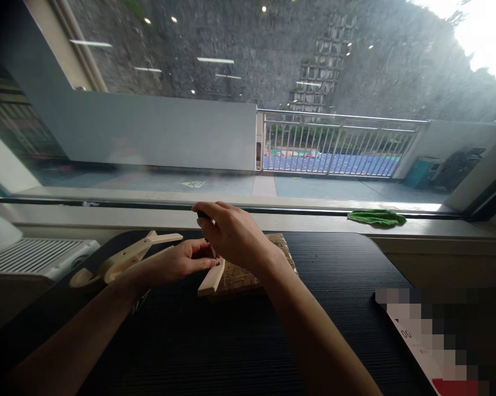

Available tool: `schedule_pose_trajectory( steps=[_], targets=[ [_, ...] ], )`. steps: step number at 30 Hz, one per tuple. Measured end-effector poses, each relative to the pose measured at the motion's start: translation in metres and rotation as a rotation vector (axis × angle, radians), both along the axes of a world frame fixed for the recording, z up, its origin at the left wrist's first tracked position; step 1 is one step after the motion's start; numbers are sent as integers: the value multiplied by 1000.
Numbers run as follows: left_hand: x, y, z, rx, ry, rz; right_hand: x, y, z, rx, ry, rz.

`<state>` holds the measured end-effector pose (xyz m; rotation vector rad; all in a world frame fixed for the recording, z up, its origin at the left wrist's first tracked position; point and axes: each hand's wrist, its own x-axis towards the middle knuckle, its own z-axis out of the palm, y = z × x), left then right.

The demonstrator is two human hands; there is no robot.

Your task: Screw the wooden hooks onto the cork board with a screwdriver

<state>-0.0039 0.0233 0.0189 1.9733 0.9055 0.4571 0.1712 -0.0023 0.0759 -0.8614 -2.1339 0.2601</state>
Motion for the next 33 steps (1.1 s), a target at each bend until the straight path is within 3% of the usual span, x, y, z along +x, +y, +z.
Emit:
schedule_pose_trajectory(
  steps=[8,15,26,33],
  targets=[
    [1,-1,1,-3,-10,-51,2,2,-1,32,2,-101],
    [1,-1,4,-12,25,-50,1,1,-2,-45,4,-91],
    [1,-4,8,20,60,-47,4,7,-4,78,-18,-137],
    [2,-4,10,19,90,-30,-2,-4,3,12,-36,-32]
  ],
)
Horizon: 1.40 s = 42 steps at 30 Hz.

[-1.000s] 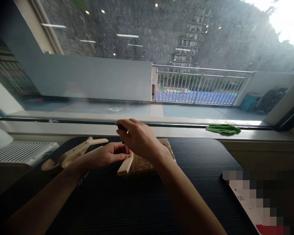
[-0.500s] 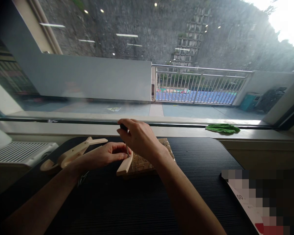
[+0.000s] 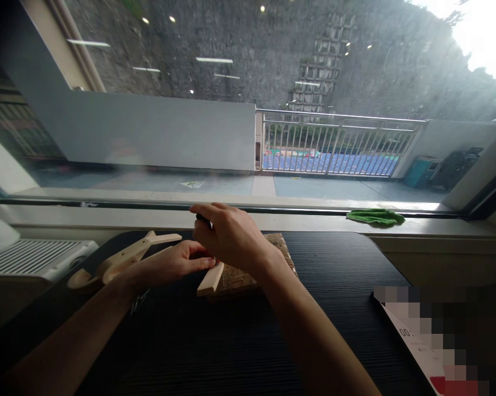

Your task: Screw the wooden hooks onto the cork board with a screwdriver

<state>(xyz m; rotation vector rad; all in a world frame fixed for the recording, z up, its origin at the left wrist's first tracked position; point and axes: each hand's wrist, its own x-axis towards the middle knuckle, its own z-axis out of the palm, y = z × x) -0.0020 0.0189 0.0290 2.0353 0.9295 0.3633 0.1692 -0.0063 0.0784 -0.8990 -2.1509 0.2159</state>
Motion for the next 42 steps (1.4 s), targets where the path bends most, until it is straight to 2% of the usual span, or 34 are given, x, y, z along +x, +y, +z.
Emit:
schedule_pose_trajectory(
  steps=[5,18,24,31,37,42],
  targets=[
    [0,-1,0,-3,-3,10,0,-4,3,-51,-26,-1],
    [0,1,-3,-2,-51,-28,6,3,0,-52,-16,-58],
    [-1,2,-5,-6,-42,-24,2,6,-4,-8,17,-104],
    [-2,2,-5,-19,-51,-20,-3,3,-6,-49,66,-88],
    [-1,1,-5,-16,-46,-9,2,3,-3,-67,16,-18],
    [1,-1,-1,8,-53,-12,8,3,0,-96,3,-50]
  ],
)
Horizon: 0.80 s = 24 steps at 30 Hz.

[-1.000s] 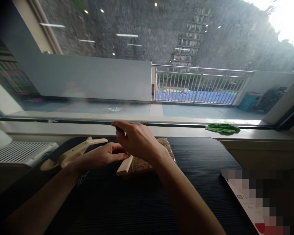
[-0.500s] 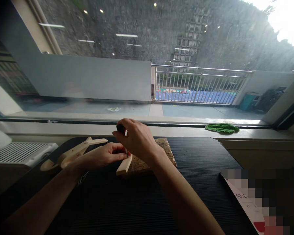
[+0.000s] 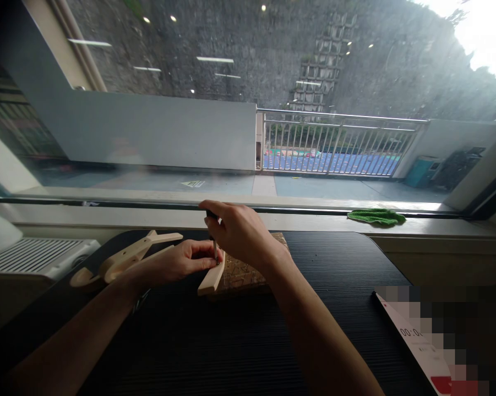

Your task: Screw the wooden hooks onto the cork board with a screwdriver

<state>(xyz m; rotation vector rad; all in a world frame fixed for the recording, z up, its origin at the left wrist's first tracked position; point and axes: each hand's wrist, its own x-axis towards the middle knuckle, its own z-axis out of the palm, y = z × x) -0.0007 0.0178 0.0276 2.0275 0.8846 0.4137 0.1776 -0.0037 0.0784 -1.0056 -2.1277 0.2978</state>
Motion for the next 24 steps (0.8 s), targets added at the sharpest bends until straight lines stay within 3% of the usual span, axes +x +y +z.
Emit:
schedule_pose_trajectory(
  steps=[9,17,24],
  targets=[
    [0,1,-2,14,19,1,-4,3,-3,96,-20,-49],
    [-1,2,-1,-16,42,10,-3,-5,5,76,-52,51],
    [-1,2,-3,33,-3,-3,0,-3,4,70,-29,27]
  ],
)
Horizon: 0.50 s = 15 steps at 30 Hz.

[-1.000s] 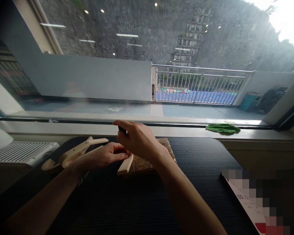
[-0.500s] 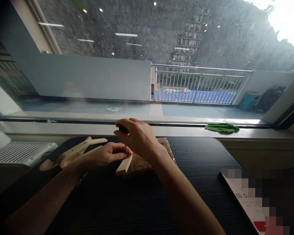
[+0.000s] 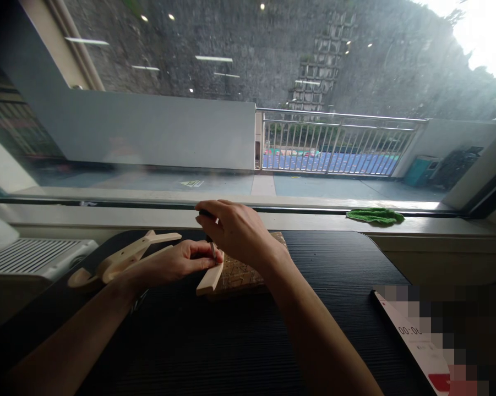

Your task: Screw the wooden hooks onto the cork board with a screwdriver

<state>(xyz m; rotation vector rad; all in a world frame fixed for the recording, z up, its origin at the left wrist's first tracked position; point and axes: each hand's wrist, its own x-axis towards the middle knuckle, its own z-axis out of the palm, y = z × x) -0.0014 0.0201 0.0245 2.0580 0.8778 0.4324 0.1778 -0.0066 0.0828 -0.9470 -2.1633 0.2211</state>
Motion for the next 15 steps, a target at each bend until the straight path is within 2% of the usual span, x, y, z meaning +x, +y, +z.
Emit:
schedule_pose_trajectory(
  steps=[9,15],
  targets=[
    [1,-1,2,-21,-6,-18,0,4,-3,50,18,-76],
    [0,1,-3,-62,-23,12,-2,6,-5,15,84,-34]
  ],
)
